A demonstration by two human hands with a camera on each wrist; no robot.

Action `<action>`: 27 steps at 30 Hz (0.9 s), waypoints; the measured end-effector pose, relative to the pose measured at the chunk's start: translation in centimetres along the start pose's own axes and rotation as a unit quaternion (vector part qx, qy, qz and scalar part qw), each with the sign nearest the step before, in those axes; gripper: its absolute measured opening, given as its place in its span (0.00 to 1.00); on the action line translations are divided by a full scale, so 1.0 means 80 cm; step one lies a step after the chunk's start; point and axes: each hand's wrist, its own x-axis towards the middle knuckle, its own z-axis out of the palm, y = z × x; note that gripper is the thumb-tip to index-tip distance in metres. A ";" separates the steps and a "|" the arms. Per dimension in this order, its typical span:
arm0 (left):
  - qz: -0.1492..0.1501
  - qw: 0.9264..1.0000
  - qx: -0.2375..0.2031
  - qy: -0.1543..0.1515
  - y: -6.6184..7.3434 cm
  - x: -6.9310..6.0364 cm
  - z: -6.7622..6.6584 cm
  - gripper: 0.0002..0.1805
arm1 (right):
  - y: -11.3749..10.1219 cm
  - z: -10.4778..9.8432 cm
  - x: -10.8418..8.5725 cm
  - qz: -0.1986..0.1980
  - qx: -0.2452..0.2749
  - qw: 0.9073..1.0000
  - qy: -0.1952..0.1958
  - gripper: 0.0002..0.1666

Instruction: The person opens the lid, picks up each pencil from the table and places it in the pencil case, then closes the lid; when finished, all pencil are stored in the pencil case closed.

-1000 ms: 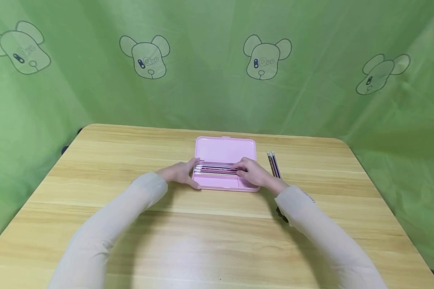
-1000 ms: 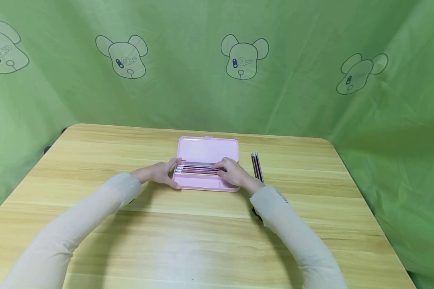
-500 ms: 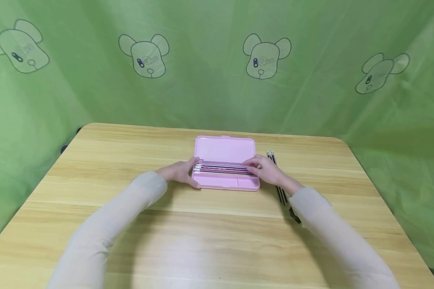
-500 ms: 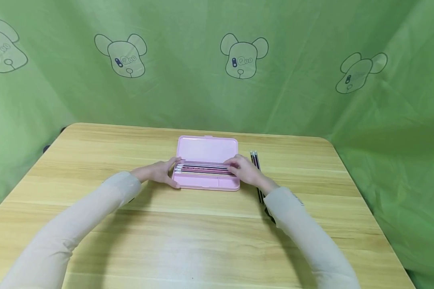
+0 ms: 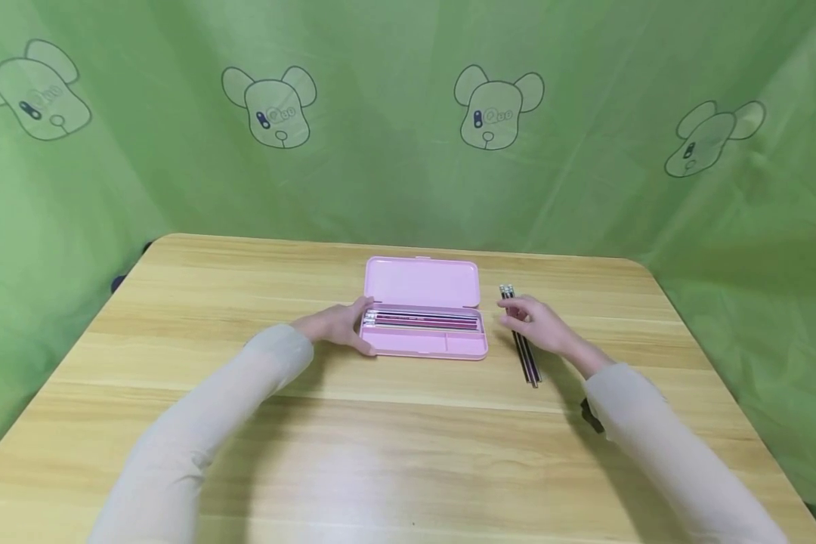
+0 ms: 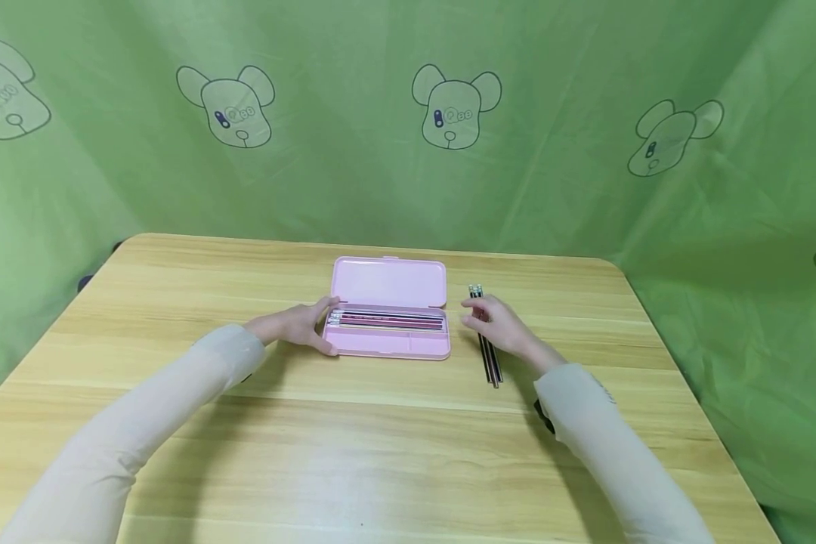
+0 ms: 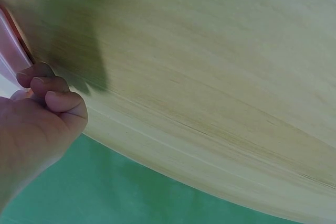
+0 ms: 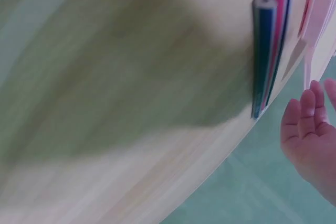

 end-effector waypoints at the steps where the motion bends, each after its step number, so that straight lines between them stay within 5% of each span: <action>1: 0.001 1.000 -0.001 0.000 0.000 0.000 0.000 0.57 | 0.002 -0.002 -0.002 0.007 -0.002 1.000 -0.001 0.25; 19: 0.005 1.000 0.003 0.001 -0.002 0.001 0.000 0.57 | 0.026 -0.014 -0.033 0.047 -0.022 0.997 -0.065 0.32; 27: 0.009 1.000 0.003 0.003 -0.003 0.001 0.001 0.57 | 0.030 -0.012 -0.031 0.041 -0.029 0.997 -0.059 0.32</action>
